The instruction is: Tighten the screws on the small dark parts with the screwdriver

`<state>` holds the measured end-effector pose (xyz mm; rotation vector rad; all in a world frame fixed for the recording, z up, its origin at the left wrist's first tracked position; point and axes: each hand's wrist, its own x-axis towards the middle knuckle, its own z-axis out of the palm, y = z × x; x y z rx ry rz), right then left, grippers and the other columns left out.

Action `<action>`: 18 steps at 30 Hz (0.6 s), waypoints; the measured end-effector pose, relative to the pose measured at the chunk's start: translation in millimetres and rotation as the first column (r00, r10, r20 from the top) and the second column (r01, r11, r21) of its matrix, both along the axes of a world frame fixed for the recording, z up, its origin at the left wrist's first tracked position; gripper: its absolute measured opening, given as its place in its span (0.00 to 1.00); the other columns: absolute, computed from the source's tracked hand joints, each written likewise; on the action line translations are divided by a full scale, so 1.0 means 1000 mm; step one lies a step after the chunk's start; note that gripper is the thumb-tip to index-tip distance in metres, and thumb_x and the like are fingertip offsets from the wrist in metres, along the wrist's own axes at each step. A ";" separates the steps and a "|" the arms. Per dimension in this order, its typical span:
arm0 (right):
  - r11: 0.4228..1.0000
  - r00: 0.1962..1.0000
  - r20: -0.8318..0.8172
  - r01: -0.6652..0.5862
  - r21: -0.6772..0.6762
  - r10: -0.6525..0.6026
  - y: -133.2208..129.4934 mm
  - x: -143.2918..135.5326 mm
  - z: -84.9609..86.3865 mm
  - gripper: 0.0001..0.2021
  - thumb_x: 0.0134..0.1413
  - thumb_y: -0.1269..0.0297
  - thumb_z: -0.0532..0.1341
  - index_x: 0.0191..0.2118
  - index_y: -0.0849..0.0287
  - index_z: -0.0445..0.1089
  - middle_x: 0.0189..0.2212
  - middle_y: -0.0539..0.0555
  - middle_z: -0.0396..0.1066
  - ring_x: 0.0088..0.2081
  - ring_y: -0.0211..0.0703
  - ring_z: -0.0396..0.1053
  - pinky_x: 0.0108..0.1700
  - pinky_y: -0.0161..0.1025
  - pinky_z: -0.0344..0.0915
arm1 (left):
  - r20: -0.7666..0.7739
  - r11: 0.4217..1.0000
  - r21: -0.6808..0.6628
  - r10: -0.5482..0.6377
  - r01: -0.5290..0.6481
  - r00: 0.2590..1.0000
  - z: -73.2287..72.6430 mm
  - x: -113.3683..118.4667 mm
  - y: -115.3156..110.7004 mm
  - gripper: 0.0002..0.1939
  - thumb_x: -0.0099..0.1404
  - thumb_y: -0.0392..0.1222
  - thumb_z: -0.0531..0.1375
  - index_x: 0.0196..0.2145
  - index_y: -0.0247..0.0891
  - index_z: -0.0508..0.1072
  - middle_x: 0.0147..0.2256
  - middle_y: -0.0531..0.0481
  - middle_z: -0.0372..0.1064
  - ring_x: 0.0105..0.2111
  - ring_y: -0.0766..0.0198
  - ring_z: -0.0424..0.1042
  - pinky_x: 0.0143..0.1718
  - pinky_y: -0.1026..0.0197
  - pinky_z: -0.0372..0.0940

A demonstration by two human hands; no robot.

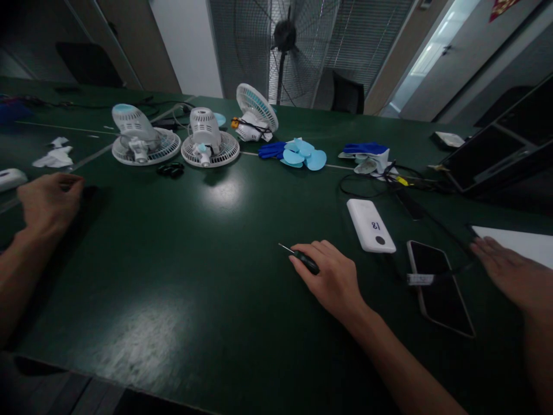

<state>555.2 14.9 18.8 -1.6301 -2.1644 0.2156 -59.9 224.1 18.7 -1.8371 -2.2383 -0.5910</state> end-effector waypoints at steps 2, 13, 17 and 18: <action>1.000 1.000 0.000 0.000 0.002 0.000 0.000 0.000 0.000 0.14 0.69 0.56 0.58 0.53 0.53 0.73 0.39 0.54 0.76 0.38 0.47 0.72 0.35 0.41 0.68 | -0.134 0.998 0.036 -0.037 0.042 0.990 0.001 0.006 -0.002 0.25 0.72 0.51 0.50 0.53 0.30 0.75 0.50 0.36 0.72 0.45 0.50 0.71 0.55 0.48 0.64; 1.000 1.000 -0.004 -0.004 -0.028 0.004 0.000 0.002 -0.002 0.13 0.69 0.57 0.59 0.54 0.53 0.72 0.40 0.53 0.75 0.38 0.46 0.71 0.35 0.42 0.68 | -0.231 0.945 -0.169 -0.314 0.279 0.921 -0.010 -0.007 0.013 0.21 0.72 0.48 0.50 0.50 0.34 0.76 0.54 0.40 0.69 0.49 0.50 0.71 0.54 0.50 0.66; 1.000 1.000 0.005 -0.006 -0.024 0.006 0.000 0.003 -0.004 0.13 0.69 0.57 0.60 0.54 0.51 0.72 0.41 0.53 0.75 0.40 0.47 0.71 0.38 0.42 0.68 | -0.237 0.913 -0.111 -0.408 0.393 0.881 -0.006 0.000 0.007 0.22 0.73 0.48 0.49 0.50 0.33 0.76 0.57 0.41 0.67 0.51 0.52 0.69 0.56 0.52 0.64; 1.000 1.000 0.008 -0.008 -0.023 0.008 0.000 0.003 -0.005 0.13 0.69 0.57 0.60 0.54 0.51 0.72 0.41 0.53 0.75 0.40 0.47 0.71 0.38 0.43 0.68 | -0.246 0.918 -0.079 -0.395 0.388 0.885 -0.004 0.003 0.004 0.22 0.74 0.49 0.49 0.50 0.33 0.76 0.57 0.40 0.67 0.52 0.52 0.69 0.55 0.52 0.64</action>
